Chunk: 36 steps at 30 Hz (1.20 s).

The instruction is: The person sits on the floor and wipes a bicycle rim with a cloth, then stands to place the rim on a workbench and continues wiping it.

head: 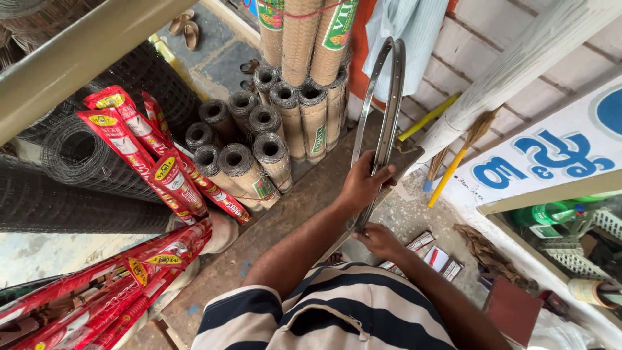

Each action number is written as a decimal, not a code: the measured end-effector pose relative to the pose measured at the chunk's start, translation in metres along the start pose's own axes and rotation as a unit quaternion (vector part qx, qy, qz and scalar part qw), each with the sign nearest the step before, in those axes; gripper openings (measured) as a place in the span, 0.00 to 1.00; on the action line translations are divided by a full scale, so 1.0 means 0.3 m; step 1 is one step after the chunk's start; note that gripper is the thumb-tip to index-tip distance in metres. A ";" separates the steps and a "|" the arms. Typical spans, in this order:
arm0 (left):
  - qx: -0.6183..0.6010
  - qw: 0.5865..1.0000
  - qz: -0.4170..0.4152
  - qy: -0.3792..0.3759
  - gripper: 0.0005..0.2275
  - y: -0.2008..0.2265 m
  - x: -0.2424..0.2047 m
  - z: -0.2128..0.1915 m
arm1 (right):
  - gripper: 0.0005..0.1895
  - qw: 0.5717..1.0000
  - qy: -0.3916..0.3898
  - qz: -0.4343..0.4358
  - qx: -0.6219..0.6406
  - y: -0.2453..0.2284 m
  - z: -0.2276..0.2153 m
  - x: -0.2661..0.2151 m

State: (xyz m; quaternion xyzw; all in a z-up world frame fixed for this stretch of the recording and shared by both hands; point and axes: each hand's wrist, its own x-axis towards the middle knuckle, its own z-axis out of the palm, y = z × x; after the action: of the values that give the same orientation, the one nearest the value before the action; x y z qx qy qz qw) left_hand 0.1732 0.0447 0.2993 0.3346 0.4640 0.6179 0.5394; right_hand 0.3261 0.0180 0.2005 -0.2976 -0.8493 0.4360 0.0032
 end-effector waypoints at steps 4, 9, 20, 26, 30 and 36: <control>0.009 1.000 -0.016 -0.007 0.18 -0.003 -0.013 -0.002 | 0.23 0.984 -0.067 0.163 0.011 0.004 -0.055 -0.003; -0.004 1.000 -0.006 -0.020 0.17 -0.013 -0.028 -0.014 | 0.22 0.990 0.041 0.083 0.105 -0.017 -0.229 -0.006; 0.020 0.999 -0.029 -0.017 0.15 -0.029 -0.007 -0.036 | 0.21 0.995 -0.021 0.090 -0.046 0.115 0.043 0.020; 0.000 1.000 0.000 -0.025 0.19 -0.017 -0.023 -0.070 | 0.18 0.994 -0.016 0.105 -0.025 0.224 0.093 0.024; 0.221 0.975 0.017 -0.031 0.22 0.020 -0.049 -0.123 | 0.10 0.997 0.073 -0.002 0.011 0.254 -0.006 0.059; 0.264 0.961 -0.026 -0.073 0.20 0.074 -0.122 -0.110 | 0.20 0.898 0.388 -0.015 0.206 -0.018 -0.432 0.166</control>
State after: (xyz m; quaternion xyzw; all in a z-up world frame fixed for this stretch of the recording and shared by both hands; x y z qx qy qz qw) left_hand 0.1423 0.0021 0.3120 0.4972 0.5786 0.4328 0.4802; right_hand 0.3167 0.1369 0.2722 -0.4231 -0.6764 0.4513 0.3998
